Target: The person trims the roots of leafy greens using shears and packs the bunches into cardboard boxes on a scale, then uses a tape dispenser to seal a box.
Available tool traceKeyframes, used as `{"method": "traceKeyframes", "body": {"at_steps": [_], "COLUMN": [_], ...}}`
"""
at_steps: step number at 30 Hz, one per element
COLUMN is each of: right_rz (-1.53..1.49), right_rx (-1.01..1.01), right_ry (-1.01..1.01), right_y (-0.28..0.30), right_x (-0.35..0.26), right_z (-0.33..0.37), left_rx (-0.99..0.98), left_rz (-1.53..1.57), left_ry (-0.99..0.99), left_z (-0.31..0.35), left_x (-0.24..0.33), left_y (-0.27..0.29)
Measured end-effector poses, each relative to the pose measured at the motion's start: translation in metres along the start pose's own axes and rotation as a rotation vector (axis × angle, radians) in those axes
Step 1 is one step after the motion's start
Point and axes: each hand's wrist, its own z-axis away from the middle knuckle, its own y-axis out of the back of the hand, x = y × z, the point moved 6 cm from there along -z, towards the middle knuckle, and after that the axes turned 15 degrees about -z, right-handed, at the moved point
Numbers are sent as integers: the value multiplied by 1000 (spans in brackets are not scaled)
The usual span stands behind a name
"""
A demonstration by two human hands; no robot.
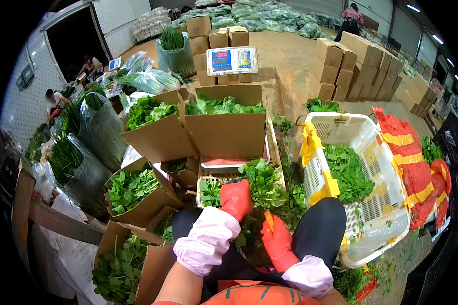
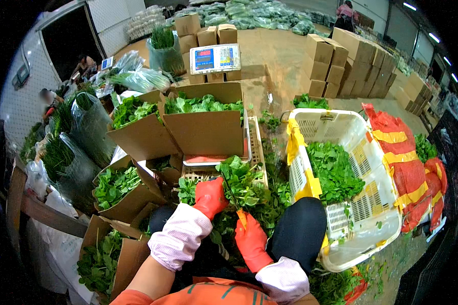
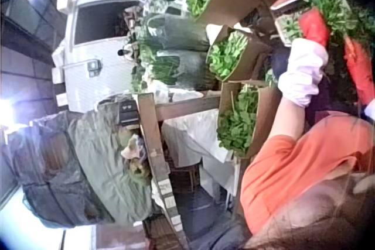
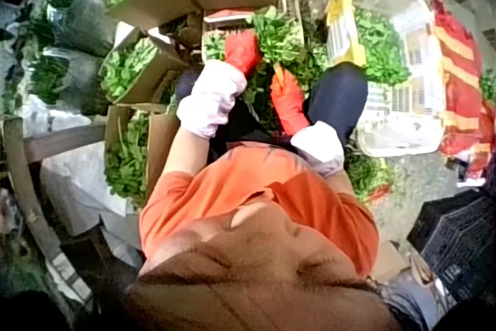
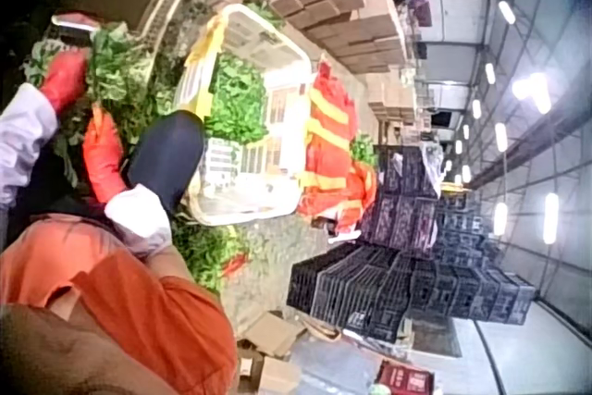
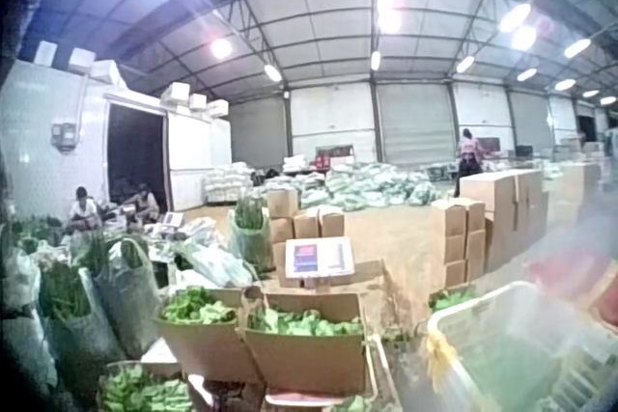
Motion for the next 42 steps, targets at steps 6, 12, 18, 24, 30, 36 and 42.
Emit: {"method": "traceKeyframes", "body": {"at_steps": [6,12,18,24,30,36,42], "right_rz": [196,166,-68,-96,-25,-40,-129], "right_rx": [-74,-75,-102,10,53,34,76], "right_ry": [-160,-136,-459,-504,-619,-615,-503], "right_y": [-2,2,-4,-11,-18,-28,-30], "right_x": [-1,-3,-2,29,59,66,86], "right_z": [4,7,18,38,30,53,24], "left_rx": [30,-65,-53,-79,-170,-313,-481], "left_rz": [-4,0,-128,-131,-184,-175,46], "left_ry": [34,11,20,-47,-190,-236,-283], "left_z": [1,-2,-1,0,9,8,15], "left_x": [-8,-1,-3,21,59,50,61], "left_y": [-1,0,-12,-12,-26,-38,-34]}}
